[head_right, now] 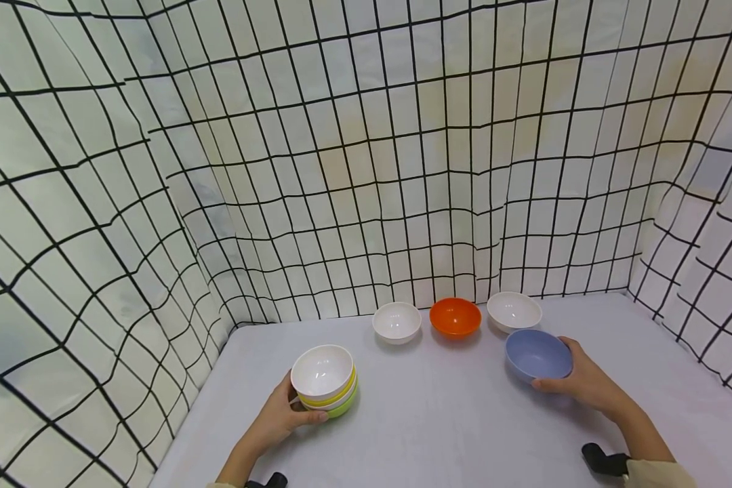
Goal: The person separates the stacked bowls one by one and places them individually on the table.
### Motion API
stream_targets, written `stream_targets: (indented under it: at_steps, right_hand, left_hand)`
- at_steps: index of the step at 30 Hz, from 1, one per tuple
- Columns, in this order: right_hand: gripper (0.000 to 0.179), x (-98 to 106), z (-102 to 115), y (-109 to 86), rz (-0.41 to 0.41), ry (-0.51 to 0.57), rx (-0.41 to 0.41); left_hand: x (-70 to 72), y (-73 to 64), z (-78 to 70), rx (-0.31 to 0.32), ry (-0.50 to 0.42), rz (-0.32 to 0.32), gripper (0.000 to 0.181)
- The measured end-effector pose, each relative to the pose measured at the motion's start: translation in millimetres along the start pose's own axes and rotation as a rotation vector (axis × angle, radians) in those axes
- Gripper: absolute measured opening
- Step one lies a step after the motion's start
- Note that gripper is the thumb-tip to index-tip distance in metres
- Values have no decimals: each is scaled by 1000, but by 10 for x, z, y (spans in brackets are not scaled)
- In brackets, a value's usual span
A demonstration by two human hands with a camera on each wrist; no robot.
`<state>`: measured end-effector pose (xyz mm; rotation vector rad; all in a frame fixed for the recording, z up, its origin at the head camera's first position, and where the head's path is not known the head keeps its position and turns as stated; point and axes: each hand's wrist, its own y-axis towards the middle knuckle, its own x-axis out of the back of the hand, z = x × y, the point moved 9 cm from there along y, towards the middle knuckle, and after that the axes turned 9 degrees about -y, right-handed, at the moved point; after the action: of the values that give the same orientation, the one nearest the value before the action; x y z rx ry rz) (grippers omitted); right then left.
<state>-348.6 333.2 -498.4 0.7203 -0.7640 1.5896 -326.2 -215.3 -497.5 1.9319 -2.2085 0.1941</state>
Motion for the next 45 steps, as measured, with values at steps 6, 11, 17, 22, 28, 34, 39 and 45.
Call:
stream_targets:
  at_steps: [6,11,17,22,28,34,39,45]
  right_hand:
    - [116,15,-23,-4,22,0,-22]
    - [115,16,-26,-5,18,-8,-19]
    - [115,13,-42,-3,18,-4,-18]
    - [116,5,-55,-7,29,10,-22]
    - [119,28,-2,-40,8,29,-9]
    - [114,118,104,-60,-72,24,59]
    - [110,255,290,-98,-188,-52,90]
    - [106,352,632,-199,-285,-57,141]
  left_hand:
    - [7,5,14,0,8,-5,105]
    - [8,5,13,0,11,-6,105]
    - [10,7,7,-3,27,-8,104]
    - [6,6,4,-6,25,-5,104]
    - [6,4,4,-4,20,-6,105]
    - [9,0,2,-9,24,-8,105]
    - [12,7,6,-6,27,-9,105]
    - [13,16,20,-1,41,-8,107]
